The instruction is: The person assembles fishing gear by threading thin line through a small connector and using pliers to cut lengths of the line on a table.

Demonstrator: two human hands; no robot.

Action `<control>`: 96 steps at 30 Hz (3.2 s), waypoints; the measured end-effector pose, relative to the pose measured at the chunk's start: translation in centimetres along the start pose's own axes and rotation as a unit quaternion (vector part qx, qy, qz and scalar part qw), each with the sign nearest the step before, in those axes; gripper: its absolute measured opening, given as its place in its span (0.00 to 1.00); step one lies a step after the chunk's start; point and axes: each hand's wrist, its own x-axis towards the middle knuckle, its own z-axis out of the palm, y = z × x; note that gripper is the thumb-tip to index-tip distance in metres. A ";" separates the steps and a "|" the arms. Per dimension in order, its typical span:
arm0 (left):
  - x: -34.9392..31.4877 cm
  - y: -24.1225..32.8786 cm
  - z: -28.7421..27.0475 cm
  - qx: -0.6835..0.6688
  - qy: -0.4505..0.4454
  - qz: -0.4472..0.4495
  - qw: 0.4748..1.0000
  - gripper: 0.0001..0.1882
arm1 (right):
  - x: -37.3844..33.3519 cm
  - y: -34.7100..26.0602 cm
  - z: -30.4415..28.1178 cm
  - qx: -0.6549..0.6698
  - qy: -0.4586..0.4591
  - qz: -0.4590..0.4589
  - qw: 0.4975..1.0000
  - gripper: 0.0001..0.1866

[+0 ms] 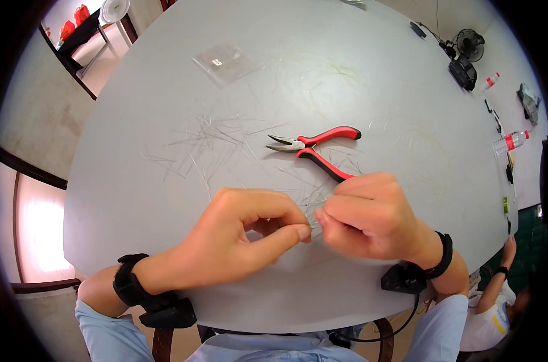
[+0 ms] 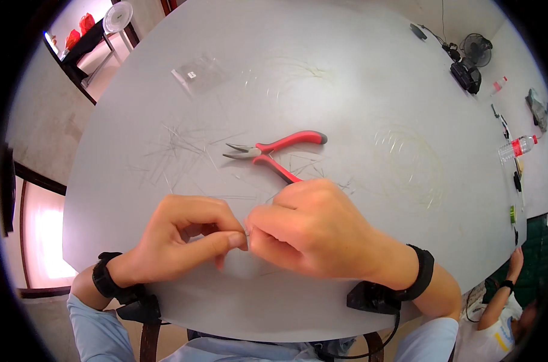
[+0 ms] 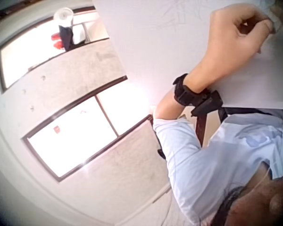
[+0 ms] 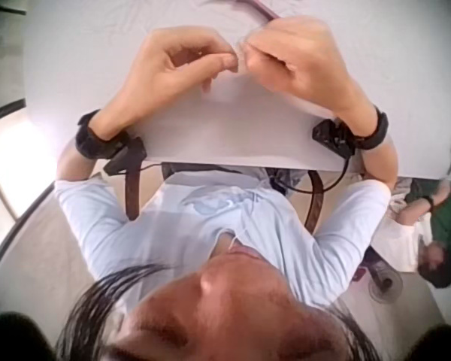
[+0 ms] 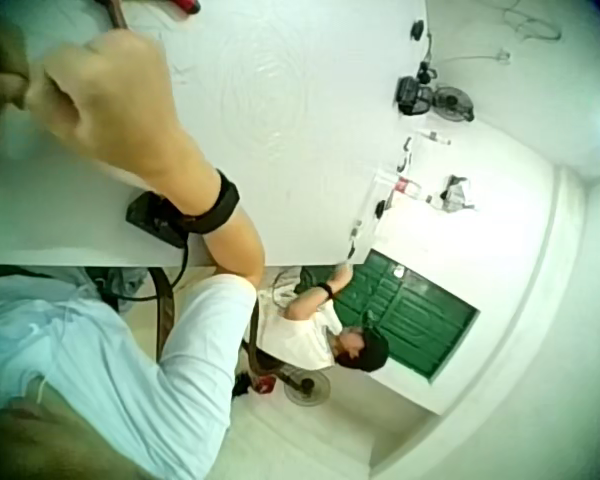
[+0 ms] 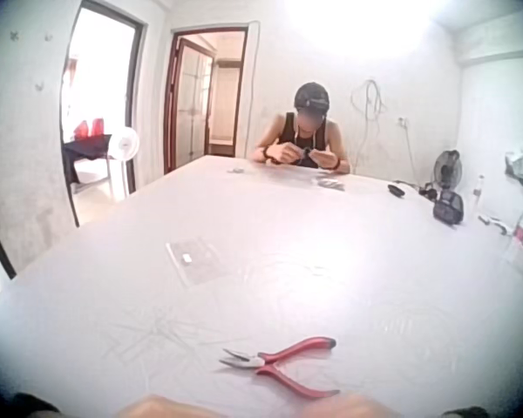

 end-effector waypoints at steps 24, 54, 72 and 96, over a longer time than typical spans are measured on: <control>0.3 -0.3 0.5 -0.005 0.031 0.050 0.998 0.04 | 0.0 -0.9 0.4 0.282 -0.064 0.234 0.928 0.13; 0.5 -0.1 -0.4 -0.030 0.171 0.015 0.985 0.09 | 0.5 2.3 -0.9 -0.150 0.057 0.137 0.978 0.13; 0.7 -0.1 -0.9 -0.122 0.203 0.013 0.972 0.10 | 0.5 3.3 -0.4 -0.198 -0.013 0.113 0.974 0.07; 0.9 -0.5 -1.3 -0.138 0.195 0.068 0.969 0.07 | 1.1 1.7 -1.2 0.031 0.021 0.080 0.996 0.09</control>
